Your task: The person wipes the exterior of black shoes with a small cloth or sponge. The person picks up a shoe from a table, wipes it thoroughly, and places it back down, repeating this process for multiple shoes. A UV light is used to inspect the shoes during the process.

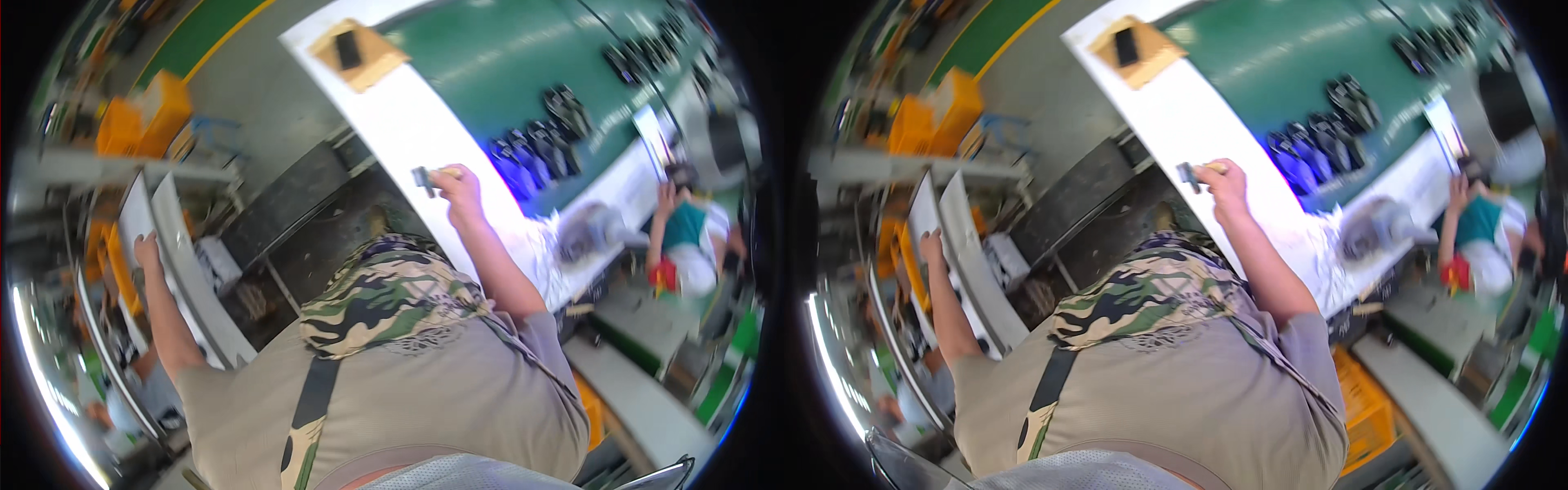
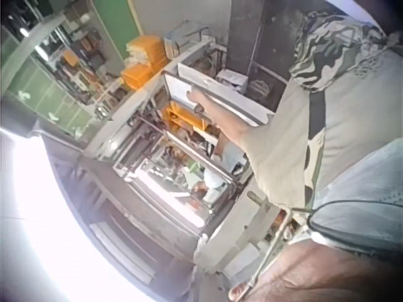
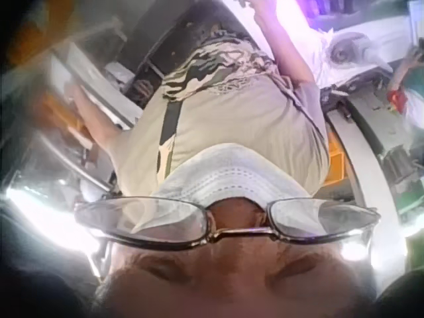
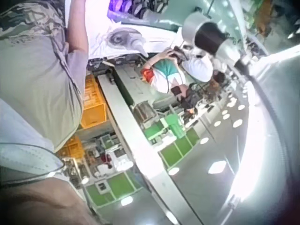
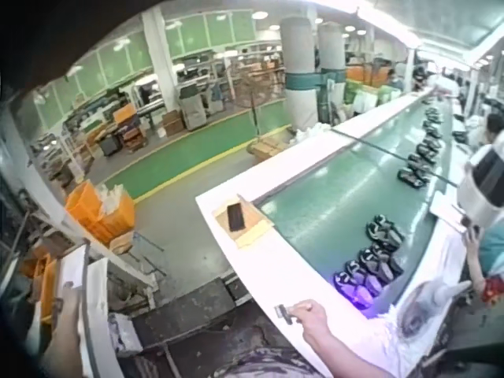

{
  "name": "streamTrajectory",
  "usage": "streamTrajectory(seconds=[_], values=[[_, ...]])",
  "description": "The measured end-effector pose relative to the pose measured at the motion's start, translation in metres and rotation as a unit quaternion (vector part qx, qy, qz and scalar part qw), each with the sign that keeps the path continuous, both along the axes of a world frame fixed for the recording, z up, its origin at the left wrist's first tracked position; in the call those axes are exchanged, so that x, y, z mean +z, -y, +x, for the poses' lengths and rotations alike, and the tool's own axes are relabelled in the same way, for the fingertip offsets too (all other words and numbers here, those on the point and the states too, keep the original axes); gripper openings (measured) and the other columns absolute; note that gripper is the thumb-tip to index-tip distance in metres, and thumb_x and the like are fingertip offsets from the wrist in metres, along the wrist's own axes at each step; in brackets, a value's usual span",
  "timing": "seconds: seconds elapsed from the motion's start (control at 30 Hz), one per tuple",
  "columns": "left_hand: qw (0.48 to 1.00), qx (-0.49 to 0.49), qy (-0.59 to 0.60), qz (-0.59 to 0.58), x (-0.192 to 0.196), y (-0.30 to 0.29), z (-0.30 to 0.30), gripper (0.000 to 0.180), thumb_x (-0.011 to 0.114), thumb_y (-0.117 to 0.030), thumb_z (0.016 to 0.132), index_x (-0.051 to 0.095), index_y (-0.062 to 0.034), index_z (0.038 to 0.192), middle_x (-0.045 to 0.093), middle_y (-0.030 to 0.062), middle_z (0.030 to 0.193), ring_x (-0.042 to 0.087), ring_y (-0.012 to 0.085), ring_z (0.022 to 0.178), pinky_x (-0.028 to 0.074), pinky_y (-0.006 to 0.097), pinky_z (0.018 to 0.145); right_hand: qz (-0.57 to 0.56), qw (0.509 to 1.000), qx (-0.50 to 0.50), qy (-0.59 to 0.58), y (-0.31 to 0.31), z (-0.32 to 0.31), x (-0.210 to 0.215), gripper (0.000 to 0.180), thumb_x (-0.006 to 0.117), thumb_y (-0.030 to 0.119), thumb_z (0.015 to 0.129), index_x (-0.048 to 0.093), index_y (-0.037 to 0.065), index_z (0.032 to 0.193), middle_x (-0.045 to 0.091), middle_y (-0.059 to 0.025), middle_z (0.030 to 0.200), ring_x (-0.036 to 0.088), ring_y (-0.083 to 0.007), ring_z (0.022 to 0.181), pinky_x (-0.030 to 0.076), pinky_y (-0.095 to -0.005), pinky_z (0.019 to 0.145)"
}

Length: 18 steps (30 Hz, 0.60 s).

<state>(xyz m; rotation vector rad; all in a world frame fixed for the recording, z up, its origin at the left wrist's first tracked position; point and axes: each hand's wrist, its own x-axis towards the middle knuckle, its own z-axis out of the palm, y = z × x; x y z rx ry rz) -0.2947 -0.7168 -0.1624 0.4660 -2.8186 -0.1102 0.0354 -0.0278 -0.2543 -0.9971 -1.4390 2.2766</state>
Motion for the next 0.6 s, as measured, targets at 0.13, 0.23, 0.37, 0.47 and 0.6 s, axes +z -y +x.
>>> streamTrajectory(seconds=[0.13, 0.23, 0.37, 0.47, 0.6], values=[[0.784, -0.211, 0.169, 0.558, -0.048, -0.277, 0.038, 0.042, 0.070, -0.018, 0.085, 0.060, 0.0037, 0.119, 0.068, 0.0097, 0.097, 0.067, 0.0169, 0.085, 0.051, 0.028, 0.075, -0.021, 0.996, -0.090, -0.006, -0.006, 0.045, 0.000, 0.018, 0.076, 0.012, 0.077, 0.057, 0.010, 0.075, 0.058, 0.0008, 0.070, 0.056, -0.0093, 0.063, 0.037, -0.0240, 0.053], [0.616, -0.249, 0.400, 0.631, -0.079, -0.485, 0.126, 0.033, 0.066, -0.012, 0.088, 0.058, 0.0039, 0.115, 0.068, 0.0124, 0.097, 0.069, 0.0224, 0.085, 0.056, 0.030, 0.073, -0.037, 0.987, -0.156, -0.012, -0.016, 0.093, 0.007, 0.019, 0.075, 0.014, 0.079, 0.057, 0.010, 0.076, 0.058, 0.0002, 0.070, 0.057, -0.0104, 0.062, 0.037, -0.0242, 0.053], [0.450, -0.227, 0.632, 0.589, -0.147, -0.662, 0.245, 0.043, 0.062, -0.032, 0.093, 0.053, 0.0033, 0.115, 0.065, 0.0192, 0.104, 0.067, 0.0313, 0.093, 0.056, 0.039, 0.084, -0.003, 0.966, -0.257, -0.018, -0.021, 0.171, 0.012, 0.020, 0.075, 0.016, 0.081, 0.056, 0.008, 0.080, 0.059, -0.0003, 0.071, 0.055, -0.0097, 0.062, 0.039, -0.0247, 0.054], [0.399, -0.241, 0.722, 0.512, -0.192, -0.760, 0.288, 0.057, 0.063, -0.043, 0.090, 0.050, 0.0070, 0.114, 0.061, 0.0242, 0.111, 0.066, 0.0354, 0.097, 0.057, 0.044, 0.083, 0.010, 0.929, -0.369, -0.003, -0.025, 0.225, 0.011, 0.020, 0.075, 0.015, 0.081, 0.057, 0.008, 0.081, 0.060, -0.0005, 0.072, 0.055, -0.0092, 0.062, 0.040, -0.0247, 0.054], [0.395, -0.302, 0.760, 0.419, -0.237, -0.841, 0.305, 0.041, 0.054, -0.045, 0.094, 0.053, -0.0118, 0.118, 0.058, 0.0105, 0.091, 0.058, 0.0264, 0.070, 0.052, 0.044, 0.063, -0.008, 0.867, -0.498, -0.009, -0.014, 0.278, 0.007, 0.018, 0.074, 0.014, 0.081, 0.057, 0.009, 0.085, 0.061, 0.0002, 0.075, 0.057, -0.0093, 0.063, 0.042, -0.0242, 0.056]])
